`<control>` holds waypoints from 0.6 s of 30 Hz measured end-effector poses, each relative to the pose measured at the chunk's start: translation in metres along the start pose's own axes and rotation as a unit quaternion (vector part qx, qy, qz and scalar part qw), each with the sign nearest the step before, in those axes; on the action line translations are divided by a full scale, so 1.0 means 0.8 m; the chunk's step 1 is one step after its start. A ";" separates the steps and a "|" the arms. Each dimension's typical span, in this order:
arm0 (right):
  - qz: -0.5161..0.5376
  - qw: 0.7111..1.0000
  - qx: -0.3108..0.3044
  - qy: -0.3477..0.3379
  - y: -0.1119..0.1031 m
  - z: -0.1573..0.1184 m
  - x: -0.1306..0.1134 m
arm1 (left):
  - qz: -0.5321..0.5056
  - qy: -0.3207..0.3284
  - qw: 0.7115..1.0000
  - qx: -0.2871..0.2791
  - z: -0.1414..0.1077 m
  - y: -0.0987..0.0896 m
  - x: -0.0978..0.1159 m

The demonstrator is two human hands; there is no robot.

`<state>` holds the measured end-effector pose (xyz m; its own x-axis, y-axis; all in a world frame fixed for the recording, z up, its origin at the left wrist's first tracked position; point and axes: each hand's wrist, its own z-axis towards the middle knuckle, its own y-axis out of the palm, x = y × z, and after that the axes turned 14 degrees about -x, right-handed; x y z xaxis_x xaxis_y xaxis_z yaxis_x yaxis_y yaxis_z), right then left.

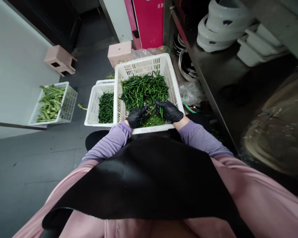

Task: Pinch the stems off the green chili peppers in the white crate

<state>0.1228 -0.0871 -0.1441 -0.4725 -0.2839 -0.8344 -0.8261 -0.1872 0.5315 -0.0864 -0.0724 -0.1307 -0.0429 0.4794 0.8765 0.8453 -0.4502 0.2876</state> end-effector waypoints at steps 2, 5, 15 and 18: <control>-0.002 1.000 -0.002 -0.005 0.007 -0.002 0.001 | 0.032 0.023 0.999 -0.022 0.003 0.012 -0.004; -0.020 0.999 0.011 -0.027 0.012 -0.002 0.002 | 0.067 0.038 0.997 -0.019 0.006 0.025 -0.005; -0.186 0.965 0.147 -0.109 0.018 0.003 0.010 | 0.051 -0.047 0.995 0.074 0.002 0.030 0.000; -0.118 0.989 0.070 -0.053 0.013 -0.001 0.007 | 0.089 -0.027 0.994 0.056 0.004 0.023 -0.004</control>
<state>0.1116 -0.0912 -0.1427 -0.2852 -0.1472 -0.9471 -0.9481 -0.1017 0.3013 -0.0691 -0.0802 -0.1294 0.1386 0.4405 0.8870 0.8913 -0.4459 0.0821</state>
